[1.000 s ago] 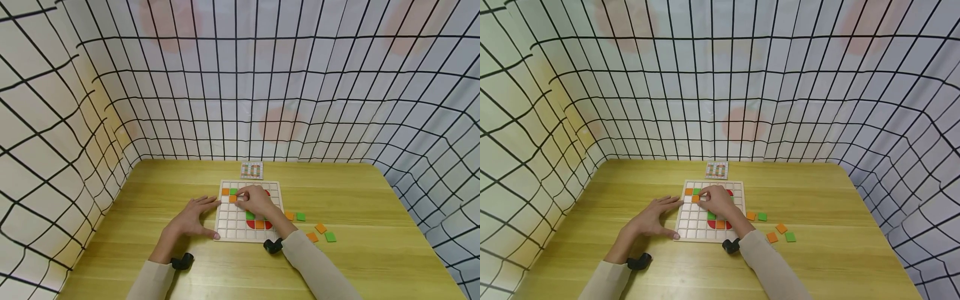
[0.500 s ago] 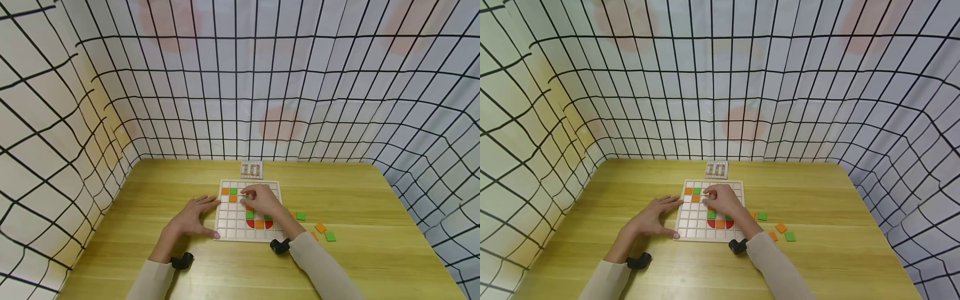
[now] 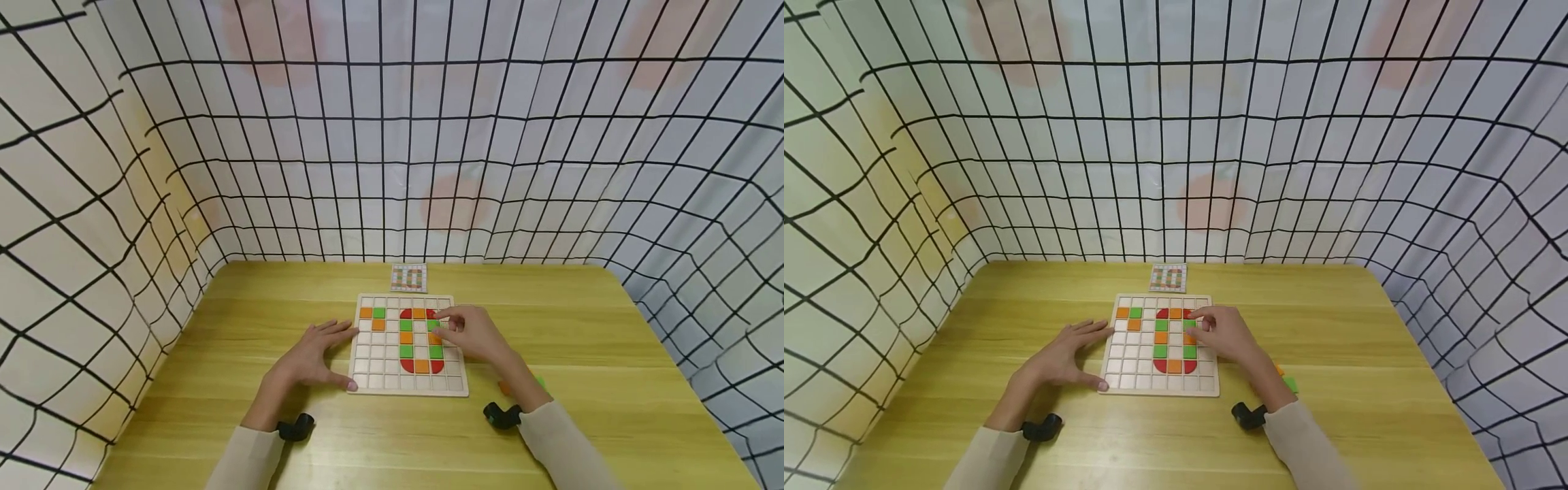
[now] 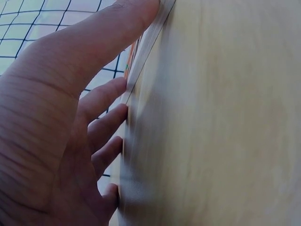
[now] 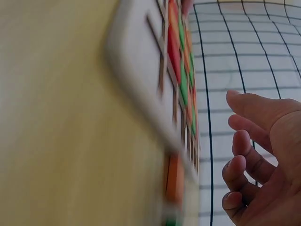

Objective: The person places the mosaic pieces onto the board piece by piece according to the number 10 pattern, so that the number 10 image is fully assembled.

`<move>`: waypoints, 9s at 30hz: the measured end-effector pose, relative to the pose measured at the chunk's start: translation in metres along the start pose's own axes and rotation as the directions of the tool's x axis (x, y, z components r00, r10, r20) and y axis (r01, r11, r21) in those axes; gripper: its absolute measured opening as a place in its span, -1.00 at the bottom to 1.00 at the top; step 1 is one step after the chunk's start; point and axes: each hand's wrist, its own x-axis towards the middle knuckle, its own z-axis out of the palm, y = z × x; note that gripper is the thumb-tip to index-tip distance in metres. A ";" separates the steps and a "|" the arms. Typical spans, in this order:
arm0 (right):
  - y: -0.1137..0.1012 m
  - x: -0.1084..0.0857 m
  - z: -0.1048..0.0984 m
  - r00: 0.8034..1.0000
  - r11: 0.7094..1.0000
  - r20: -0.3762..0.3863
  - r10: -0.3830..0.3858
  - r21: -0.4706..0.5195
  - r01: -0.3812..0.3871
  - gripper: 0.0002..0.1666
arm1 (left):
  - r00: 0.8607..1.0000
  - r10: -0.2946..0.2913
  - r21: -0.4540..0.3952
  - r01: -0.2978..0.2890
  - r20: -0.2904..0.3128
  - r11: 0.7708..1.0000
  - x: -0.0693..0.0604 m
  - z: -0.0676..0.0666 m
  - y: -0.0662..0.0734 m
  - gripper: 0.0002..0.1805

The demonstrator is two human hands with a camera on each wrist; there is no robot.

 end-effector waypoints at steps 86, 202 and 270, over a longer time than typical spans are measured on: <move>-0.007 -0.003 -0.007 0.988 0.989 0.071 -0.138 -0.047 0.141 -0.64 | 1.000 0.008 -0.005 -0.008 -0.004 1.000 -0.002 0.001 0.001 0.21; 0.059 -0.053 -0.032 0.999 0.995 0.049 0.010 -0.101 -0.005 -0.50 | 1.000 0.008 -0.014 -0.008 -0.013 1.000 -0.001 0.000 0.000 0.21; -0.050 0.005 0.077 0.991 0.994 0.098 -0.090 -0.045 0.095 -0.70 | 1.000 0.022 0.051 -0.022 0.000 0.998 -0.003 -0.005 0.000 0.17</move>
